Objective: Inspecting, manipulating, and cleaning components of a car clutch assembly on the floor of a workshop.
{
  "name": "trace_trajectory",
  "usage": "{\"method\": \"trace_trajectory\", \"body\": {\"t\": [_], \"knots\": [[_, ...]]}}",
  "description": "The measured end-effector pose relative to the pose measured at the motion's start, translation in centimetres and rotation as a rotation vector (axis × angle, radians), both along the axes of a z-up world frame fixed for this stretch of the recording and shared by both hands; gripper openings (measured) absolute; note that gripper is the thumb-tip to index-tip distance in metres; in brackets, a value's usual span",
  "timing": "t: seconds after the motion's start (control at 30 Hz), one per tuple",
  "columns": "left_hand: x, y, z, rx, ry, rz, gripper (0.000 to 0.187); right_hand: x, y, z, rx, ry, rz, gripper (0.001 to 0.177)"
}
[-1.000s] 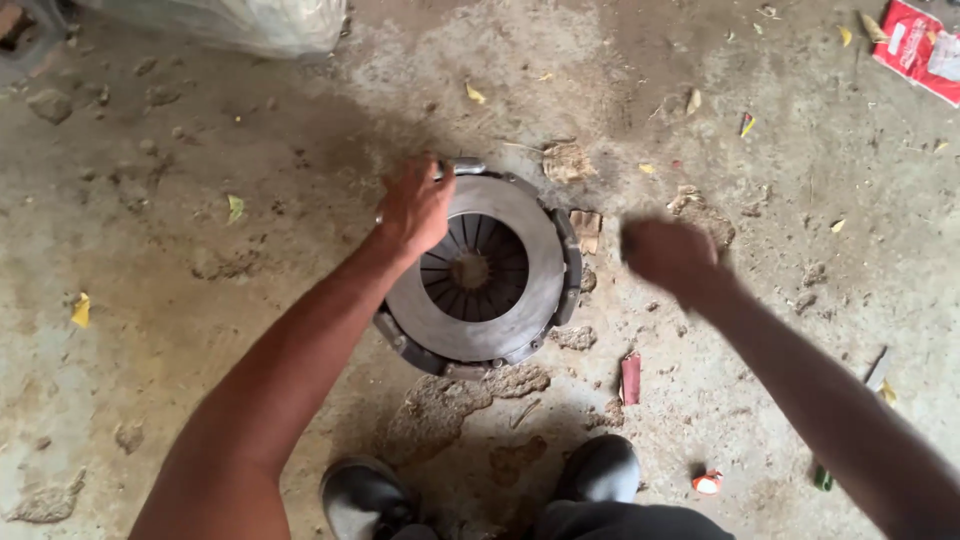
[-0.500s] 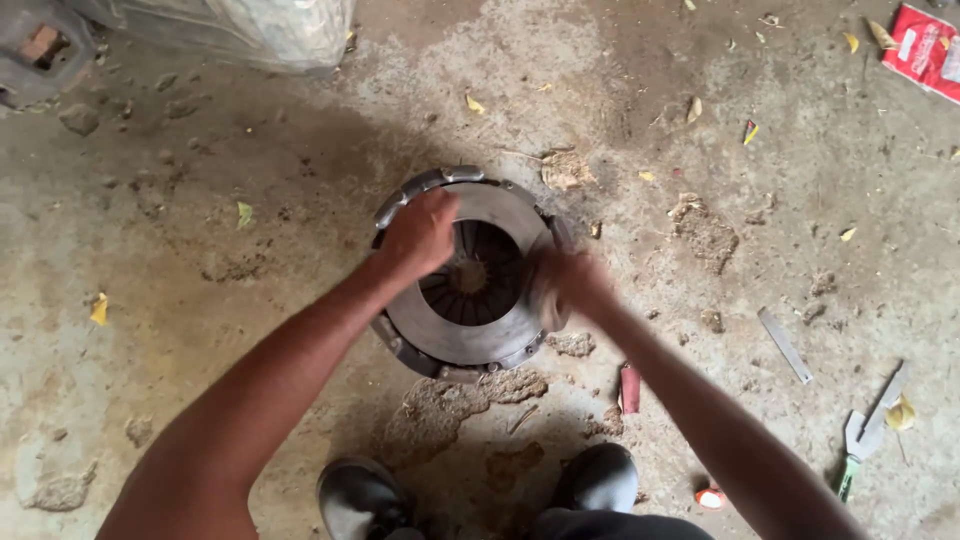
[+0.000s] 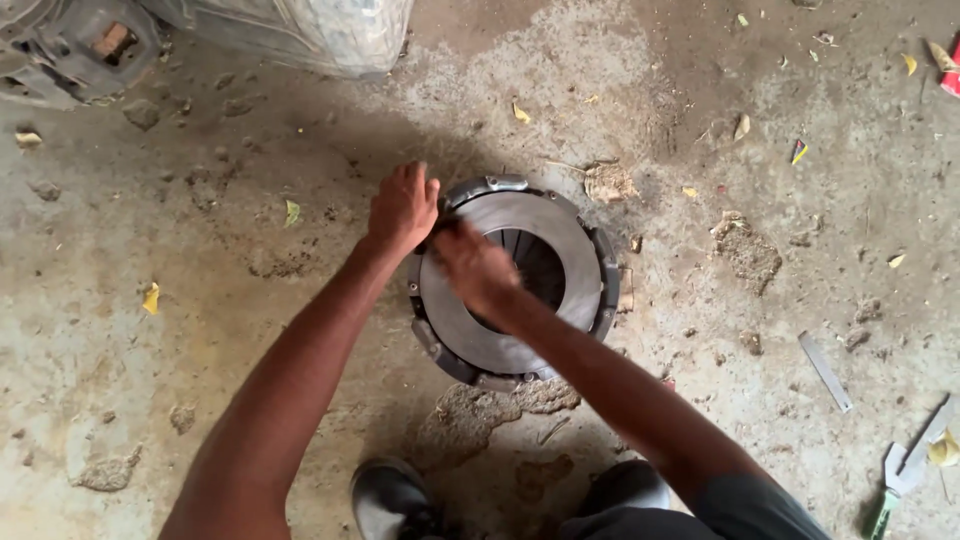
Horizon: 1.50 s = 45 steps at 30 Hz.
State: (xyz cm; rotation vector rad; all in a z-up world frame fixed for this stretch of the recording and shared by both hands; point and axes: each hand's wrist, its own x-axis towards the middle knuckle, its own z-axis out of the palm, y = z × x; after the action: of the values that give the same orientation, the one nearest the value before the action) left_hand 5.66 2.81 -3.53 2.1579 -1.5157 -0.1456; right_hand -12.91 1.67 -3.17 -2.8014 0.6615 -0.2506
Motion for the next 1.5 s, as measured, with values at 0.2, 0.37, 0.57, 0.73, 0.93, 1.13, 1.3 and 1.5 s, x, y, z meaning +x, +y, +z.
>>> {"method": "trace_trajectory", "body": {"t": [0.2,0.37,0.57,0.73,0.93,1.13,1.3,1.5], "knots": [[-0.5,1.4,3.3,0.324,0.130,-0.008,0.038,-10.5,-4.8,6.5,0.194,0.265,-0.437,0.048],[0.2,0.4,2.8,0.362,0.165,-0.014,0.040,-12.1,-8.4,4.2,0.334,0.140,-0.630,0.037],[0.3,-0.9,1.3,0.286,0.184,-0.009,0.044,-3.4,-7.9,-5.0,0.021,-0.097,-0.385,0.040],[0.4,-1.3,1.5,0.152,0.222,0.018,0.045,1.2,-5.2,0.5,0.151,0.017,-0.022,0.032],[2.0,-1.8,-0.4,0.139,0.285,0.044,0.044,3.0,-4.7,3.7,0.381,0.408,-0.399,0.042],[0.5,-2.8,1.8,0.100,0.266,0.025,0.043,-4.6,5.2,5.4,0.267,0.087,0.173,0.040],[-1.2,-3.6,2.5,0.181,0.216,-0.031,0.040,-16.5,4.4,6.3,0.476,0.368,0.441,0.048],[-2.2,-3.9,2.2,0.132,0.135,-0.171,0.037,-17.0,-6.5,12.6,0.133,0.880,-0.085,0.029]]}}
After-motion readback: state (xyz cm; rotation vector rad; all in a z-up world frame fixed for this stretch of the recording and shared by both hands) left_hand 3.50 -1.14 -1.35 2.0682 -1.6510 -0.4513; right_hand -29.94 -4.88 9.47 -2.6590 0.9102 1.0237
